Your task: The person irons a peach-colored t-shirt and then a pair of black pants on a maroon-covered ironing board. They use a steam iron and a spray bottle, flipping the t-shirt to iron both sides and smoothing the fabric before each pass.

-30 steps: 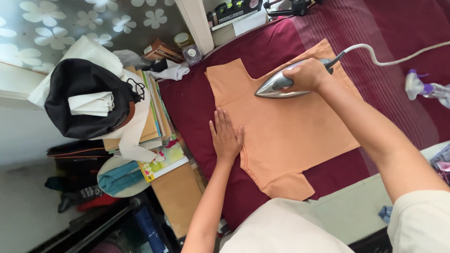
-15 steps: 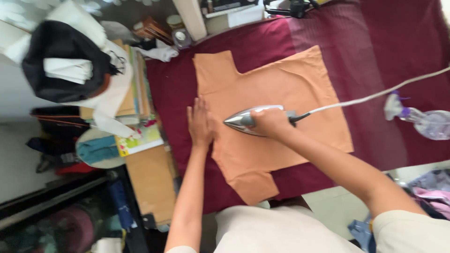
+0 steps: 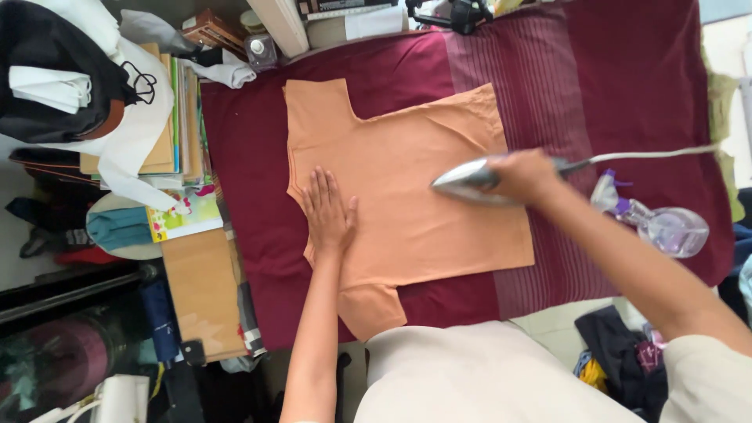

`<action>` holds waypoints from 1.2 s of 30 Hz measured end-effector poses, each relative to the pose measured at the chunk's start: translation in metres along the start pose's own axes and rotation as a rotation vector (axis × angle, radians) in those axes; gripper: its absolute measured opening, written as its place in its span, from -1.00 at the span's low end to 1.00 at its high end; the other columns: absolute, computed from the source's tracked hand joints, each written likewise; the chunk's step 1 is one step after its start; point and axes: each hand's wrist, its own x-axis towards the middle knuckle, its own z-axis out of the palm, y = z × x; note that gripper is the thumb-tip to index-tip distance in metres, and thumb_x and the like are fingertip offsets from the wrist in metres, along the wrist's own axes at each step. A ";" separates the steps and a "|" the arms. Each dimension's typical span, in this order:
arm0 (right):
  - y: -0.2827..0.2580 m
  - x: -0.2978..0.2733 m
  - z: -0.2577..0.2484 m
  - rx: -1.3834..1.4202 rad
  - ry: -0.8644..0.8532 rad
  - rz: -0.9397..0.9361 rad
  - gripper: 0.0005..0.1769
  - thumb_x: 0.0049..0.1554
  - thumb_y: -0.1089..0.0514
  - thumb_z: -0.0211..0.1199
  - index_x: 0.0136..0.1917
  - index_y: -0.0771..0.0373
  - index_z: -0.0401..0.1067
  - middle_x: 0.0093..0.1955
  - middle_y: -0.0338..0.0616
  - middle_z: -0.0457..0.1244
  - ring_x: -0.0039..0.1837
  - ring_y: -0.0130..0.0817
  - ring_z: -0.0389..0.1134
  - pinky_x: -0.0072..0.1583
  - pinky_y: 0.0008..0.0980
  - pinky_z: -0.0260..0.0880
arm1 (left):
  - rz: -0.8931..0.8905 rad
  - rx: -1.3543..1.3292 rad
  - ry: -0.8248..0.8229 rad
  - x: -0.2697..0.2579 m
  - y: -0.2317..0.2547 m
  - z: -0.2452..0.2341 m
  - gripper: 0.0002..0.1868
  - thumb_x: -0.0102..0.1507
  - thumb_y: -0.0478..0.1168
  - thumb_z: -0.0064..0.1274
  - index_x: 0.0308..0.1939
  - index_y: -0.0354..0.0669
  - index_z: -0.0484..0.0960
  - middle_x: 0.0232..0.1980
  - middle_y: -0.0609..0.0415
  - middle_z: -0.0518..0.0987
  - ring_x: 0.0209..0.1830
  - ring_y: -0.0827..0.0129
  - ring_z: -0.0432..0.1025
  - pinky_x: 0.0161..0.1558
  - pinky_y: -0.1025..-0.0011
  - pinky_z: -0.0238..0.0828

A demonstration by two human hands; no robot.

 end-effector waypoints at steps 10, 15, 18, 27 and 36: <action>0.023 0.092 -0.021 -0.088 0.178 0.172 -0.40 0.02 -0.50 0.38 -0.08 0.04 0.55 -0.27 -0.05 0.40 -0.21 -0.04 0.48 -0.17 -0.06 0.46 | -0.017 0.015 0.067 -0.002 0.000 0.007 -0.20 0.41 0.10 -0.19 0.60 -0.33 0.08 0.70 -0.17 -0.03 0.72 0.12 -0.19 0.63 0.08 -0.38; -0.011 0.075 -0.029 0.076 -0.024 0.182 -0.56 -0.04 -0.36 0.38 -0.04 -0.09 0.61 -0.15 -0.06 0.44 -0.12 0.03 0.48 -0.09 0.02 0.46 | -0.035 0.017 0.059 0.002 0.000 0.010 -0.19 0.38 0.08 -0.17 0.60 -0.30 0.08 0.69 -0.15 -0.02 0.71 0.13 -0.17 0.62 0.08 -0.35; -0.060 0.020 -0.015 0.173 -0.014 0.053 -0.66 0.00 -0.22 0.38 -0.17 0.06 0.55 -0.23 -0.05 0.42 -0.16 -0.02 0.48 -0.10 -0.02 0.46 | -0.046 -0.005 0.065 0.001 -0.002 0.011 -0.20 0.37 0.08 -0.15 0.59 -0.28 0.09 0.68 -0.12 0.00 0.71 0.15 -0.16 0.62 0.09 -0.34; -0.005 0.046 -0.032 0.063 0.104 0.481 -0.40 0.07 -0.44 0.35 -0.10 0.16 0.53 -0.24 0.08 0.41 -0.18 0.06 0.47 -0.11 0.05 0.44 | -0.063 -0.140 0.294 0.030 0.020 -0.017 -0.51 0.31 -0.10 0.09 0.27 -0.25 0.52 0.42 -0.12 0.46 0.44 0.05 0.28 0.46 0.08 0.09; -0.071 -0.027 -0.006 0.194 0.067 0.262 -0.65 -0.02 -0.16 0.41 -0.18 0.13 0.50 -0.35 -0.03 0.37 -0.27 0.00 0.44 -0.19 0.01 0.42 | 0.565 -0.393 0.191 0.238 0.192 0.059 -0.74 0.01 -0.14 0.30 -0.26 -0.09 0.71 -0.24 0.07 0.56 -0.12 0.10 0.42 -0.15 0.21 0.32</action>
